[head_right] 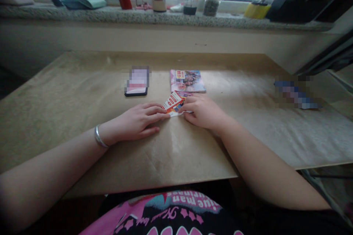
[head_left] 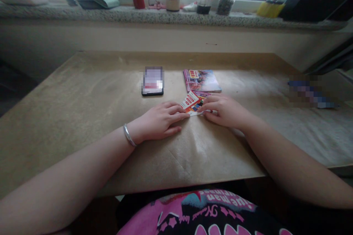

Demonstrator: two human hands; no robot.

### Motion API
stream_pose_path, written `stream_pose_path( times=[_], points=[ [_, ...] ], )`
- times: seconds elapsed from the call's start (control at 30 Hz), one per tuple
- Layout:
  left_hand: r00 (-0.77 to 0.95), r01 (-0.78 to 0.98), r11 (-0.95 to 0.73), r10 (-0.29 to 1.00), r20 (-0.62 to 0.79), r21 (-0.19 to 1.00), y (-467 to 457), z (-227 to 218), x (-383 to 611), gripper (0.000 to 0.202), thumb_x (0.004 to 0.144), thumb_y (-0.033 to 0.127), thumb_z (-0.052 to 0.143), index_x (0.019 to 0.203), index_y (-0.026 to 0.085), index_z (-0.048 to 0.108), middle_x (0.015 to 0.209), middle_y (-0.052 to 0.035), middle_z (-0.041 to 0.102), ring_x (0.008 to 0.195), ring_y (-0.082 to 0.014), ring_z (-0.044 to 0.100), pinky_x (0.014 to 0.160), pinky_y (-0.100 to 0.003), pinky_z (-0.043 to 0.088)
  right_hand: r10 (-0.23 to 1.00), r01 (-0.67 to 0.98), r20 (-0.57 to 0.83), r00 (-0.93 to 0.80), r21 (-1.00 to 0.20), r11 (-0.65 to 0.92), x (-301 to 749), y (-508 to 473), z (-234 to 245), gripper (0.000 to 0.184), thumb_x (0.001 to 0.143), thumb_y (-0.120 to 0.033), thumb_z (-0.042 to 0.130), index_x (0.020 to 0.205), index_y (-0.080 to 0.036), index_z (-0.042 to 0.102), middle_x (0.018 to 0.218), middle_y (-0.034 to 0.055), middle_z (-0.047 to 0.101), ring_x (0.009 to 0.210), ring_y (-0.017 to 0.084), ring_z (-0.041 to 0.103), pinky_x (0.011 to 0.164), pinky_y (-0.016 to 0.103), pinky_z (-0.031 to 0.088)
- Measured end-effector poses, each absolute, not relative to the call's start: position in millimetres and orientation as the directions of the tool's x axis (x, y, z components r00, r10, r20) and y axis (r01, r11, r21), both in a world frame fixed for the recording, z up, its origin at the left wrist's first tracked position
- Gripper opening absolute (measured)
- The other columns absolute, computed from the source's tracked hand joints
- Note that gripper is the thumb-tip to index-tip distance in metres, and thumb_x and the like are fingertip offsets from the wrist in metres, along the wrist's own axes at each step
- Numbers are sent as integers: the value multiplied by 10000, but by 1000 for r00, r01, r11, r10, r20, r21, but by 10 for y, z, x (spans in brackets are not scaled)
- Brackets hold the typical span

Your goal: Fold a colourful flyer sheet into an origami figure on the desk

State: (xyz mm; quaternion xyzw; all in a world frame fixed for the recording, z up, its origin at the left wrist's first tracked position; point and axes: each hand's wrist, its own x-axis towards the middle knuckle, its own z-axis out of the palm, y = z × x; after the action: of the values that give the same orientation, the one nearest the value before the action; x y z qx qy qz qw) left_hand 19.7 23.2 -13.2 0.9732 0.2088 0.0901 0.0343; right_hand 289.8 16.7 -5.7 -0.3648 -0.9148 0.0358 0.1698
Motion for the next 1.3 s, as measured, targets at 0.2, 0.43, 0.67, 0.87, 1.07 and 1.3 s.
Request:
stream_pose_path(
  times=[0.2,0.43,0.67,0.87,1.07,1.3],
  points=[
    [899,413,-910,414,141,40,203,-122,227,429,940,391,481,1334,224,516,1272,-107,553,1209,-275,486,1050,-438,411,649,639,251,-718,-132,758,2690,94,-115,252,869,-198,531,1007,-216,741,1004,83,691,928,207,624,811,329,473],
    [903,401,-914,405,140,62,208,-40,193,324,928,342,517,1209,206,601,1287,-89,586,1224,-253,512,1044,-414,431,639,649,263,-723,-56,759,2713,79,-76,246,879,-222,529,980,-236,753,970,65,699,870,186,624,750,296,465],
    [898,413,-910,414,146,44,157,50,64,268,959,304,456,1122,234,657,1249,-9,644,1219,-241,538,1065,-437,417,652,649,304,-695,-125,750,2705,86,-135,251,885,-230,523,972,-232,759,1001,57,709,872,180,643,770,298,476],
    [879,454,-890,455,144,41,133,61,12,258,926,277,510,1109,236,687,1237,6,650,1272,-270,496,1045,-430,455,637,630,324,-699,-143,764,2712,107,-162,235,870,-207,545,966,-229,758,978,53,703,866,179,635,769,301,480],
    [891,431,-901,433,137,46,190,109,-70,245,934,272,503,1047,256,719,1127,16,700,1234,-254,532,1022,-422,476,625,621,338,-703,-137,772,2726,121,-187,225,860,-205,553,949,-231,758,963,42,696,864,180,630,760,300,480],
    [895,418,-904,427,127,94,192,120,-77,233,927,277,508,996,245,728,1105,15,712,1169,-215,578,992,-366,491,627,624,331,-705,-131,770,2722,115,-180,225,869,-217,548,953,-230,755,961,48,696,857,177,624,754,302,475]
  ],
)
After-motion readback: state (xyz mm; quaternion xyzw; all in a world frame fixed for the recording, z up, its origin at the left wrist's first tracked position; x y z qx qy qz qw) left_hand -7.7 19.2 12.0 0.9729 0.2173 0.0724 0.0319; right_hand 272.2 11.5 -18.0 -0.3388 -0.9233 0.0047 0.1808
